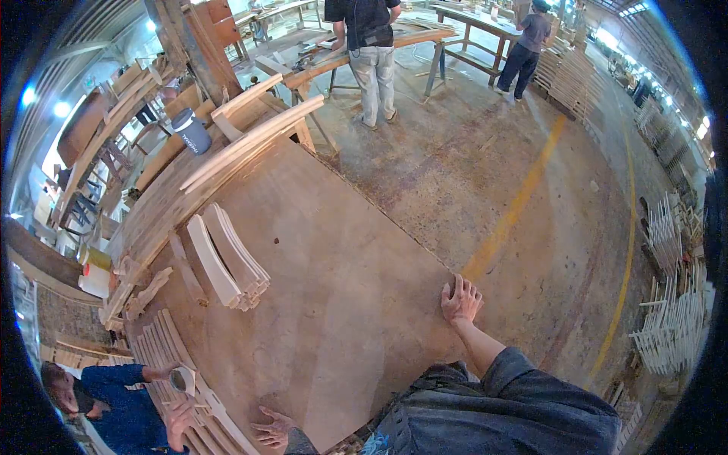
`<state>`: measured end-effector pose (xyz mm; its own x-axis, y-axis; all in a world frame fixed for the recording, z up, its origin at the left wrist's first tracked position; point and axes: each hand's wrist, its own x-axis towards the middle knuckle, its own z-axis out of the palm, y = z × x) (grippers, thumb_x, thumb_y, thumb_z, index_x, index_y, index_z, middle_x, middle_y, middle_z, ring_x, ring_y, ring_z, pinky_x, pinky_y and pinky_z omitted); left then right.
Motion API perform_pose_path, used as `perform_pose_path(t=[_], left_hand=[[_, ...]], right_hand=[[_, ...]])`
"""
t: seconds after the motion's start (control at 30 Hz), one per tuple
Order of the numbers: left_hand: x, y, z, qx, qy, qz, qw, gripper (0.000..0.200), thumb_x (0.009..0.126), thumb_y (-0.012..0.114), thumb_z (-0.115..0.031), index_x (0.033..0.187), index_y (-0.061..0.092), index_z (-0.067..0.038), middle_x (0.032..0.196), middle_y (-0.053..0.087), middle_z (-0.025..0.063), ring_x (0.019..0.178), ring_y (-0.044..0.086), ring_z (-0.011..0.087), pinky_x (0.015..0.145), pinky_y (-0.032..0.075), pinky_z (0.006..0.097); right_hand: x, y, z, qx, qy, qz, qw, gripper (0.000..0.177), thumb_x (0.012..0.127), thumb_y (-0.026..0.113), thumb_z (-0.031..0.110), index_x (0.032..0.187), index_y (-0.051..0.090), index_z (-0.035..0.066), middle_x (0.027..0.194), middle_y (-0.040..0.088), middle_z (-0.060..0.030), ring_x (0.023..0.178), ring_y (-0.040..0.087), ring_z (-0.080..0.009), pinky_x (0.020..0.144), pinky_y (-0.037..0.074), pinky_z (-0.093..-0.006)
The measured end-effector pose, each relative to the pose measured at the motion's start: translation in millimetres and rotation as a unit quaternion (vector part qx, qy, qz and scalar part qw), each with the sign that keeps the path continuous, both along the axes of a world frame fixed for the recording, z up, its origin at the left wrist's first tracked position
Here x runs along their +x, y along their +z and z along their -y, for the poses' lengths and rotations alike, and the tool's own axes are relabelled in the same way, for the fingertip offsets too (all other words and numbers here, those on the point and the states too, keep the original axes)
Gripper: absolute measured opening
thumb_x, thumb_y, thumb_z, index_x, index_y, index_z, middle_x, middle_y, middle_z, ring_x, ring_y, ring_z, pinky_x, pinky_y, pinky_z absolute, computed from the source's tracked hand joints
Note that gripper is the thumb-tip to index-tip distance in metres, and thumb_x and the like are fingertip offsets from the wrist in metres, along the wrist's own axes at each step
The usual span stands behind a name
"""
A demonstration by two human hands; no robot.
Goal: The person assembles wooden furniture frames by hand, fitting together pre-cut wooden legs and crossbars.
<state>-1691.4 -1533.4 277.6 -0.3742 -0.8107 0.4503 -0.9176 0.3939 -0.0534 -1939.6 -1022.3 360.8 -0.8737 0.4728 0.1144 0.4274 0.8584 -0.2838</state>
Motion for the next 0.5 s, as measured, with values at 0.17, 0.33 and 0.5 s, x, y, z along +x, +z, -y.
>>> perform_pose_path(t=[0.17,0.33,0.5], left_hand=[[3.6,-19.1,12.7,0.003,0.001,-0.002,1.000,0.074,0.085,0.043,-0.073,0.133,0.055,-0.017,0.140,0.048,0.0220,0.128,0.045,0.0391,0.104,0.033,0.0529],[-3.3,-3.0,1.2,0.005,0.001,-0.004,1.000,0.075,0.085,0.043,-0.073,0.133,0.055,-0.017,0.140,0.048,0.0220,0.128,0.045,0.0390,0.104,0.033,0.0528],[-5.5,11.1,-7.6,0.008,0.002,-0.004,1.000,0.075,0.085,0.042,-0.073,0.133,0.055,-0.017,0.140,0.048,0.0220,0.128,0.045,0.0390,0.104,0.033,0.0527]], right_hand=[[0.1,-1.5,0.0,0.002,0.001,-0.007,1.000,0.046,0.089,0.053,0.038,0.127,0.052,0.012,0.122,0.058,-0.0117,0.115,0.052,-0.0319,0.099,0.036,-0.0473],[-0.9,-0.1,0.1,-0.007,-0.002,0.015,1.000,0.049,0.088,0.052,0.039,0.129,0.050,0.012,0.122,0.057,-0.0122,0.116,0.051,-0.0324,0.100,0.035,-0.0487],[-1.0,3.9,0.5,-0.009,0.003,0.024,1.000,0.049,0.088,0.051,0.039,0.129,0.050,0.012,0.122,0.057,-0.0126,0.116,0.051,-0.0325,0.099,0.036,-0.0489]])
